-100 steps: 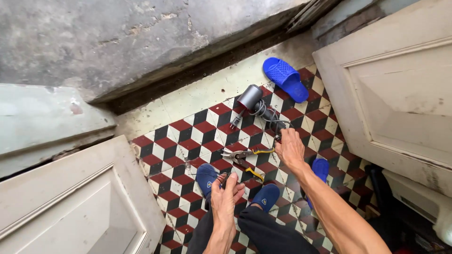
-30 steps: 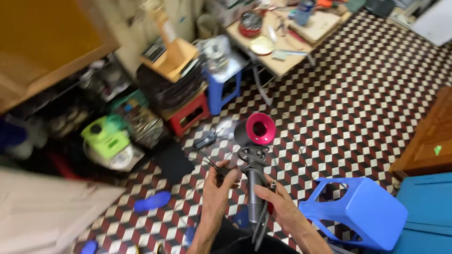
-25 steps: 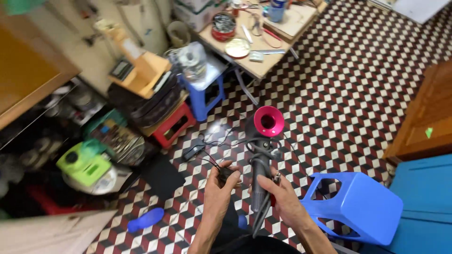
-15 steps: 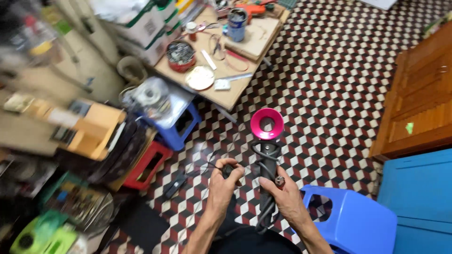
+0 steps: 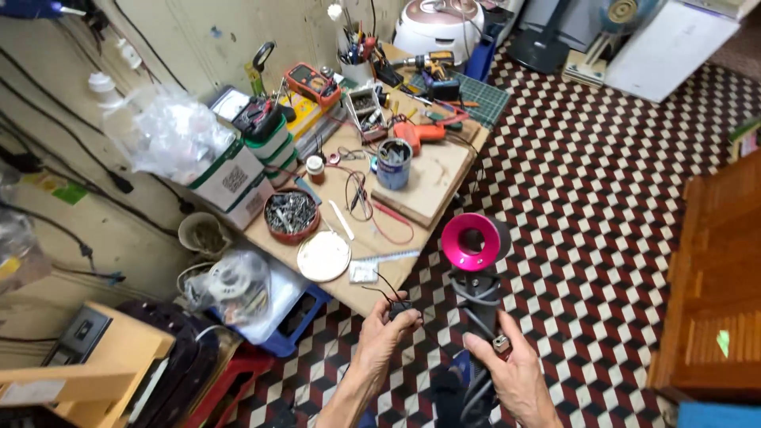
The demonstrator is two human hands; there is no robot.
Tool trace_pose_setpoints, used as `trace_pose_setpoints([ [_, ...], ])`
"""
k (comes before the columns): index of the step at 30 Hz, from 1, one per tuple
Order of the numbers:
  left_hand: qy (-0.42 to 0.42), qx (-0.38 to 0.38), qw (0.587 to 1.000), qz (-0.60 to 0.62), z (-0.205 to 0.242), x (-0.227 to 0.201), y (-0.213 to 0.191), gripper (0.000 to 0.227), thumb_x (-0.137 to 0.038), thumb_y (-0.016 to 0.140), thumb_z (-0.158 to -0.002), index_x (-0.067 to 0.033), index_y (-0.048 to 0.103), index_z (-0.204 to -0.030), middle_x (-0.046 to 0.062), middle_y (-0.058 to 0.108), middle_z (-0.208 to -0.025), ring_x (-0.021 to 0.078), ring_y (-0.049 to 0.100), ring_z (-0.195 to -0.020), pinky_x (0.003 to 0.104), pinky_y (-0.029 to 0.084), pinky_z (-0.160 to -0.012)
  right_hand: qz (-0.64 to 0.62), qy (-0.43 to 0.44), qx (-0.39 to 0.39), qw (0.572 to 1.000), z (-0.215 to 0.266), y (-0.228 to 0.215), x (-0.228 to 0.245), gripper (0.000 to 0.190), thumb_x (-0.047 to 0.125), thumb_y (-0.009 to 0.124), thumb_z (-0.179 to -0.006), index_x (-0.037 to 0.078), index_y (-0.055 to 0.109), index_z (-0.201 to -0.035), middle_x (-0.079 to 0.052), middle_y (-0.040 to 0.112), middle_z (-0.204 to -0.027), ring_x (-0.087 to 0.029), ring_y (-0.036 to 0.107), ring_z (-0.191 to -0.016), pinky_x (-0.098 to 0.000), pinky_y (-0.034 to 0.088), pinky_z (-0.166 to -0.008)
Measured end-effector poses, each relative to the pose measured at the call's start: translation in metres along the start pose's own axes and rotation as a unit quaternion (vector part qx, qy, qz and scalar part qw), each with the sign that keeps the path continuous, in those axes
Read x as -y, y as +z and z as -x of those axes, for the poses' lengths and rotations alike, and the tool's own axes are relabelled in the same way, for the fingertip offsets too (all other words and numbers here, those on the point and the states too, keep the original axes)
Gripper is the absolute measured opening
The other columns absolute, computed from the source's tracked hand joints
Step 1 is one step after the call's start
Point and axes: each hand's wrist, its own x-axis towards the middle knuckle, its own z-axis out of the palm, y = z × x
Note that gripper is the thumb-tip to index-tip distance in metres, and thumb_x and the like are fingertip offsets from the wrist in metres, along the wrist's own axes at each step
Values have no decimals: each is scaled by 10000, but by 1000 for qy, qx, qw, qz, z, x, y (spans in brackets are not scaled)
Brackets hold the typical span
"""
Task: Repairing a hairdryer by soldering and testing electrical components and wiring.
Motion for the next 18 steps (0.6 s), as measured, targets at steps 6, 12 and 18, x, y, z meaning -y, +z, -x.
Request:
trace_pose_setpoints([
  [6,-17,-48,996,67,-82,-8,45,515,-275,775,-842,-9,586,-1240,54,674,-957,151,692,-784,277,571,-741,210,-36,-24,977,-104,-41,66,639,249,746,-868,108,521,-1449,-96,680,-957,-152,665,-709,-292,557,-617],
  [12,27,-142,982,119,-127,-8,96,453,-334,742,-905,29,611,-1143,71,644,-938,164,676,-795,313,579,-740,341,-351,-32,872,-220,-91,58,654,136,751,-825,-20,469,-1395,-162,620,-1059,-248,684,-839,-359,589,-686],
  [18,65,-171,958,219,-129,-62,139,356,-257,675,-863,-23,629,-1127,74,690,-1008,176,677,-898,348,568,-803,375,-476,-5,795,-297,-93,95,746,-2,765,-672,-10,495,-1367,-205,588,-1153,-372,617,-996,-462,527,-841],
])
